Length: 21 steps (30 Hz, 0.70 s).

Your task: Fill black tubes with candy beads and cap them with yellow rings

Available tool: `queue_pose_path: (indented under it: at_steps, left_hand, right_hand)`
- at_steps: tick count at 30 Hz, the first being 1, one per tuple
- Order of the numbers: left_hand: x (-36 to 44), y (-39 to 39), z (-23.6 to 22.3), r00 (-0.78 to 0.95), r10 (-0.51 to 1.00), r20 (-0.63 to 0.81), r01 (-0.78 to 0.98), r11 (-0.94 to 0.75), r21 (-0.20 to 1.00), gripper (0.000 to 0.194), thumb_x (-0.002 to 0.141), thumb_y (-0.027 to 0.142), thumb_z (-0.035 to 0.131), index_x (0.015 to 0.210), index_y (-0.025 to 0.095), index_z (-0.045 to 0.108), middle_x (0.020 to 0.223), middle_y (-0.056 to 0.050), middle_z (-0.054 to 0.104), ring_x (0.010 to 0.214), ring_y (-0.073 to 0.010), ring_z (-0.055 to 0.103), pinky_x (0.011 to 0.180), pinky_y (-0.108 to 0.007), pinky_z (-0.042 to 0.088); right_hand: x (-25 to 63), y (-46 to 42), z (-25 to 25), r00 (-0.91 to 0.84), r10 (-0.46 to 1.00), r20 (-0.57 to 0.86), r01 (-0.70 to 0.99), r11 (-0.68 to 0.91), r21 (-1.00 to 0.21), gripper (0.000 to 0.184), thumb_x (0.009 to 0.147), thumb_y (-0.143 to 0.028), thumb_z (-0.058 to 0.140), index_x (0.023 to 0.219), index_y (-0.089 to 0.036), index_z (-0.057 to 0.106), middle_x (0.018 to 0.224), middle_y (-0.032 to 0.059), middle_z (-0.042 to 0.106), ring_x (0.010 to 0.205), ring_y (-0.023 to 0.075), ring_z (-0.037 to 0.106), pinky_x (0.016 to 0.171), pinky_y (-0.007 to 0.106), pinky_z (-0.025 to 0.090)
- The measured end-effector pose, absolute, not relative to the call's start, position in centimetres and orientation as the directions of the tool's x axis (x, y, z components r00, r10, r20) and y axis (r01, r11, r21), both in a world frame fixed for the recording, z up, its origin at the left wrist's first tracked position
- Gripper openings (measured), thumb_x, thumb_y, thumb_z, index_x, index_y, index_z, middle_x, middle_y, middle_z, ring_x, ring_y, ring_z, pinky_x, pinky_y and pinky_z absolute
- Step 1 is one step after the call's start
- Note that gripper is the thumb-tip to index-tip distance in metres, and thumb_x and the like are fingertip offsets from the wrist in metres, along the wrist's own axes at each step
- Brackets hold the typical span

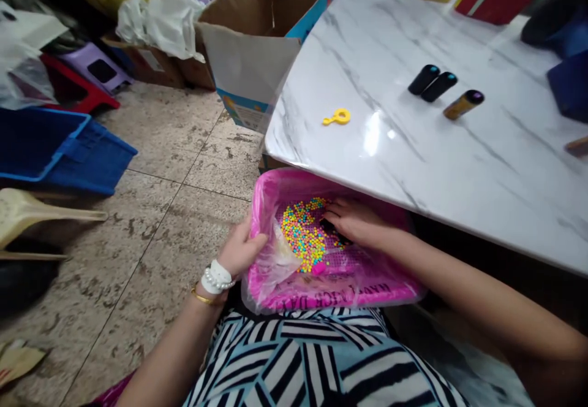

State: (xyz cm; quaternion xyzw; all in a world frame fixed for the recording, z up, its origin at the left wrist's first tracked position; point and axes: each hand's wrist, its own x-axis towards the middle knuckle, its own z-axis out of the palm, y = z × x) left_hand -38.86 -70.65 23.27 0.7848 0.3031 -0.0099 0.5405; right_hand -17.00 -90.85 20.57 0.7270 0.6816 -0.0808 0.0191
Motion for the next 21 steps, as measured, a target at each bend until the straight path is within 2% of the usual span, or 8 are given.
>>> queue_pose_path:
  at_steps: [3,6,8,10,14,16,18,21]
  left_hand:
    - [-39.0,-70.7,23.0,0.828,0.464,-0.315,0.466,-0.258,0.846,0.044,0.072,0.029,0.05,0.109,0.008,0.06,0.079,-0.002,0.06,0.07,-0.016,0.051,0.066,-0.027,0.044]
    - [-38.9,-70.7,23.0,0.836,0.46,-0.3,0.455,-0.274,0.847,0.046,0.071,0.026,0.051,0.113,0.01,0.059,0.075,-0.001,0.058,0.065,-0.0142,0.047,0.061,-0.025,0.041]
    - [-38.7,-70.8,23.1,0.827,0.467,-0.314,0.472,-0.274,0.838,0.045,0.07,0.024,0.051,0.112,0.01,0.06,0.07,0.001,0.055,0.06,-0.0129,0.044,0.058,-0.024,0.038]
    - [-38.7,-70.8,23.1,0.817,0.474,-0.329,0.49,-0.267,0.83,0.042,0.07,0.023,0.05,0.108,0.01,0.061,0.066,0.002,0.052,0.058,-0.0122,0.042,0.056,-0.023,0.037]
    - [-38.8,-70.5,22.6,0.819,0.473,-0.326,0.473,-0.234,0.849,0.038,0.07,0.025,0.05,0.103,0.01,0.062,0.069,0.002,0.053,0.061,-0.0122,0.043,0.057,-0.023,0.038]
    - [-38.9,-70.3,22.2,0.824,0.471,-0.315,0.459,-0.228,0.859,0.037,0.071,0.027,0.051,0.102,0.01,0.062,0.071,0.001,0.054,0.062,-0.0125,0.045,0.057,-0.022,0.039]
    - [-38.9,-70.2,21.9,0.826,0.467,-0.315,0.458,-0.231,0.858,0.037,0.071,0.028,0.051,0.101,0.01,0.062,0.071,0.001,0.055,0.063,-0.013,0.045,0.057,-0.023,0.04]
    - [-38.7,-70.3,22.0,0.828,0.459,-0.322,0.466,-0.246,0.85,0.039,0.072,0.028,0.05,0.103,0.01,0.062,0.074,-0.001,0.059,0.066,-0.0154,0.05,0.062,-0.025,0.043]
  right_hand:
    - [-19.5,-89.4,20.9,0.049,0.979,-0.197,0.999,-0.049,0.005,0.016,0.089,-0.011,0.051,0.095,-0.014,0.065,0.092,0.0119,0.065,0.092,0.0265,0.055,0.08,0.037,0.044]
    - [-22.2,-88.0,20.9,0.008,0.98,-0.198,0.998,-0.021,-0.067,0.015,0.091,-0.013,0.049,0.095,-0.013,0.064,0.09,0.0123,0.064,0.088,0.0257,0.055,0.077,0.036,0.044]
    - [-23.1,-87.6,20.9,0.013,0.986,-0.167,0.976,-0.049,-0.212,0.014,0.09,-0.014,0.052,0.098,-0.013,0.063,0.093,0.0114,0.064,0.089,0.0248,0.056,0.077,0.035,0.045]
    - [-23.1,-87.9,20.9,0.06,0.991,-0.119,0.889,-0.107,-0.444,0.017,0.085,-0.013,0.058,0.101,-0.015,0.062,0.095,0.0084,0.065,0.091,0.0217,0.057,0.079,0.032,0.046]
    - [-21.7,-90.0,21.1,0.278,0.953,-0.123,0.514,-0.256,-0.819,0.025,0.081,-0.017,0.061,0.106,-0.02,0.062,0.085,-0.0001,0.063,0.072,0.0131,0.056,0.068,0.025,0.045]
    - [-21.4,-91.1,21.3,0.371,0.913,-0.171,0.288,-0.289,-0.913,0.026,0.08,-0.023,0.064,0.105,-0.02,0.061,0.084,-0.0008,0.063,0.068,0.0118,0.056,0.064,0.024,0.045]
    - [-21.5,-91.9,21.9,0.427,0.889,-0.165,0.133,-0.242,-0.961,0.037,0.078,-0.027,0.069,0.112,-0.021,0.058,0.095,0.0016,0.065,0.077,0.0135,0.06,0.068,0.026,0.049]
    - [-22.0,-92.7,24.2,0.452,0.891,-0.037,0.211,-0.147,-0.966,0.046,0.078,-0.026,0.071,0.123,-0.025,0.057,0.113,0.0042,0.065,0.098,0.0174,0.062,0.084,0.031,0.051]
